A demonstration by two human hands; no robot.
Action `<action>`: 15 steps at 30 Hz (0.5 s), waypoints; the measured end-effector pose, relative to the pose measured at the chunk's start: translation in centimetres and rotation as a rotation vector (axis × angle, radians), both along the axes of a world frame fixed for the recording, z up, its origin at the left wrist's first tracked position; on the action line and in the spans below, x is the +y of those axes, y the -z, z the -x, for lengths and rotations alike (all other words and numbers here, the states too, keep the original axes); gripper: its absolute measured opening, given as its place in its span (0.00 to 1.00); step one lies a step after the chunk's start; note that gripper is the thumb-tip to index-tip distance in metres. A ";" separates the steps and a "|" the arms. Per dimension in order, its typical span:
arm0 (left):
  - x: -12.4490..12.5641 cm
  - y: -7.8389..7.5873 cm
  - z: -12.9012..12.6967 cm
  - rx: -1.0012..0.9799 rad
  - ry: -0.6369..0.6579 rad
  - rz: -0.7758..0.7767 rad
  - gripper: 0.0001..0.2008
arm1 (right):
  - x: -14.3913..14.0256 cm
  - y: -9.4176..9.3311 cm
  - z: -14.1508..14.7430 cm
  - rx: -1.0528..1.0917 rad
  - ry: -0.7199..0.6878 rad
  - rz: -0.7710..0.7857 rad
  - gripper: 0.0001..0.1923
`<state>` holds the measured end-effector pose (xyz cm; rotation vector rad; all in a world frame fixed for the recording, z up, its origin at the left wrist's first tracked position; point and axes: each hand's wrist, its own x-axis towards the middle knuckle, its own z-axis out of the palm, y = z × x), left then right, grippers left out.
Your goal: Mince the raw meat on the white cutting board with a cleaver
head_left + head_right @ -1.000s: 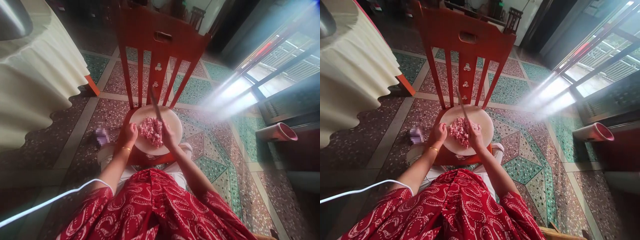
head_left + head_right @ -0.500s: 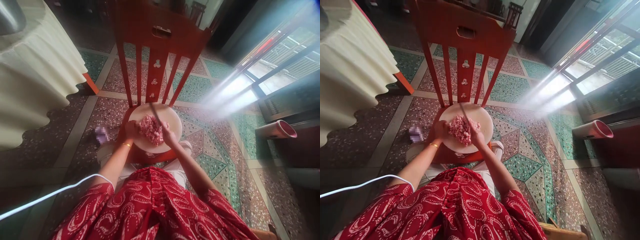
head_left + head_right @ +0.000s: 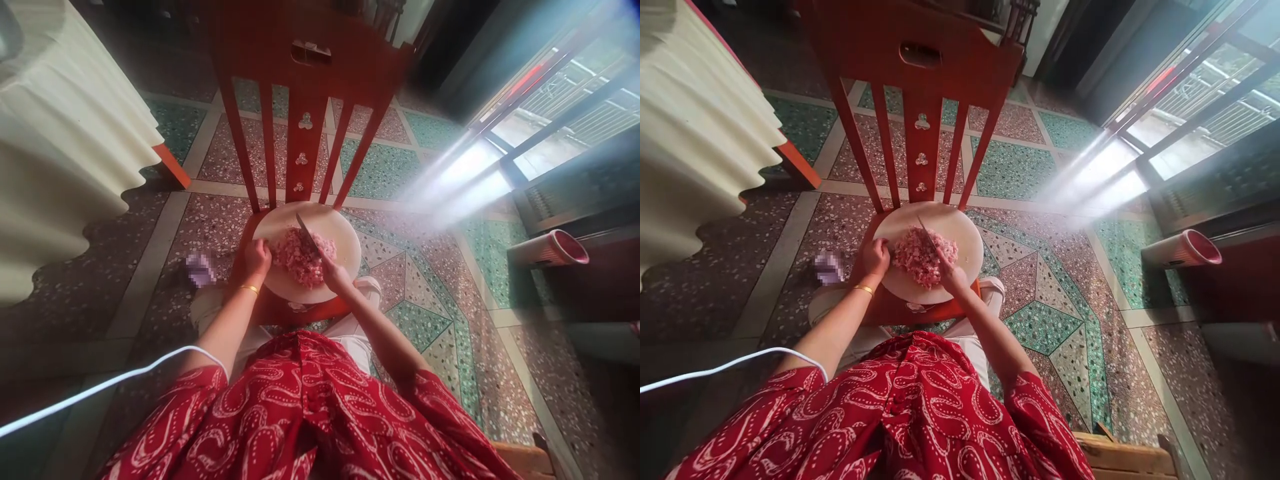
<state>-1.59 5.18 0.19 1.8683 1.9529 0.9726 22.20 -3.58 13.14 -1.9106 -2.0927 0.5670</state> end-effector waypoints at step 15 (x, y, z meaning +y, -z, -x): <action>0.0 0.2 0.1 0.012 0.010 -0.011 0.12 | -1.1 0.4 1.3 0.080 -0.007 0.121 0.27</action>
